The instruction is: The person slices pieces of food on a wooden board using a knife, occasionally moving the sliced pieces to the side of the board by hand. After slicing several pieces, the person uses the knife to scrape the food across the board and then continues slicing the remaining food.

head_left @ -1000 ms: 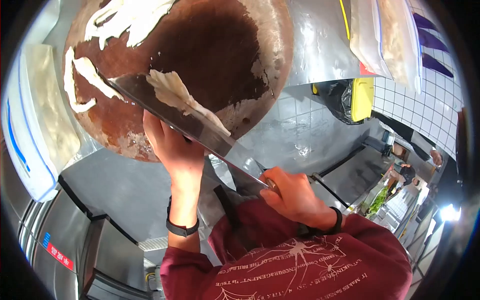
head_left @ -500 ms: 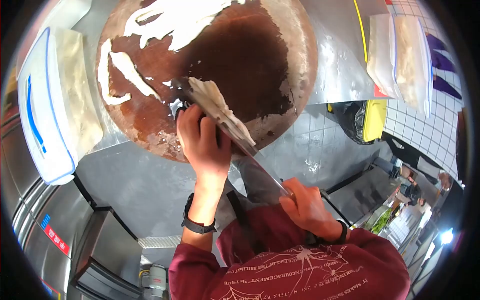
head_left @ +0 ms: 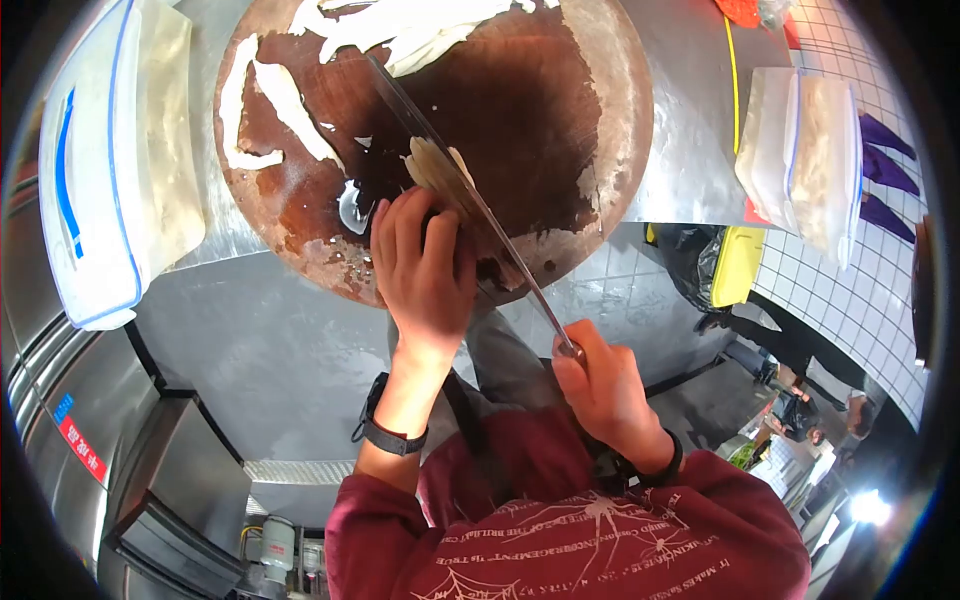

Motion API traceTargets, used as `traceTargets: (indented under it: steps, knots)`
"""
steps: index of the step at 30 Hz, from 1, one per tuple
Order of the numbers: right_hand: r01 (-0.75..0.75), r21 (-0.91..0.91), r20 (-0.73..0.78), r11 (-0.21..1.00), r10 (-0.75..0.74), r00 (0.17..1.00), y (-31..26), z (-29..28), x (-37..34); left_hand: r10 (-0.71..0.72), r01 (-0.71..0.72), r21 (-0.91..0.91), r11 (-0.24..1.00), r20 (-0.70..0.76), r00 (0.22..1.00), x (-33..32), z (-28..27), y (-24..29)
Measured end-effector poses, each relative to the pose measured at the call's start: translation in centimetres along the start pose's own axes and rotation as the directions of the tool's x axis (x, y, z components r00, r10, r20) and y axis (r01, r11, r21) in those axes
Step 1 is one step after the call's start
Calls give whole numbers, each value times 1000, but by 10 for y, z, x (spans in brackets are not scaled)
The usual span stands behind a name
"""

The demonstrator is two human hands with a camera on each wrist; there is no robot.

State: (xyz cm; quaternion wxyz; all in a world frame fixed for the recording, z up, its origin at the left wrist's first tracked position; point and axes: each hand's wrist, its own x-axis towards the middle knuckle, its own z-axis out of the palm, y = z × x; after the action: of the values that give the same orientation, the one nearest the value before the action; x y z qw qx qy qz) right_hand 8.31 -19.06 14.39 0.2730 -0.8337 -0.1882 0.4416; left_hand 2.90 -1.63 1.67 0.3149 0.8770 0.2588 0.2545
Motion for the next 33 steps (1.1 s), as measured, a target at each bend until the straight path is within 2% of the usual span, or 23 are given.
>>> traceTargets:
  steps: [6, 10, 16, 18, 25, 28, 33]
  knots:
    - [-9, -12, 16, 1000, 9, 1000, 22, 2, -28, 25, -25, 4, 1000, 1, 1000, -1, 1, -3]
    - [34, -48, -4, 998, -35, 999, 9, 3, -12, 19, -19, 0, 1000, 1, 1000, 1, 0, -2]
    - [-4, 44, 47, 999, 2, 999, -4, -7, 1, -4, 3, -17, 1000, -26, 1000, -1, 3, 0]
    - [61, 1, 35, 998, -61, 997, 5, -5, -2, -19, 19, -9, 1000, -5, 1000, -1, 1, 2]
    - [-11, 25, 18, 1000, 11, 1000, 18, -7, -23, -15, 15, -35, 999, -12, 1000, -3, 2, 2]
    - [23, 73, 37, 997, -25, 999, 6, -7, 2, -17, 17, -38, 999, -8, 1000, -2, 2, 0]
    - [184, 74, -64, 980, -179, 982, 4, 5, 18, -28, 28, -24, 999, 2, 1000, -2, 1, 1]
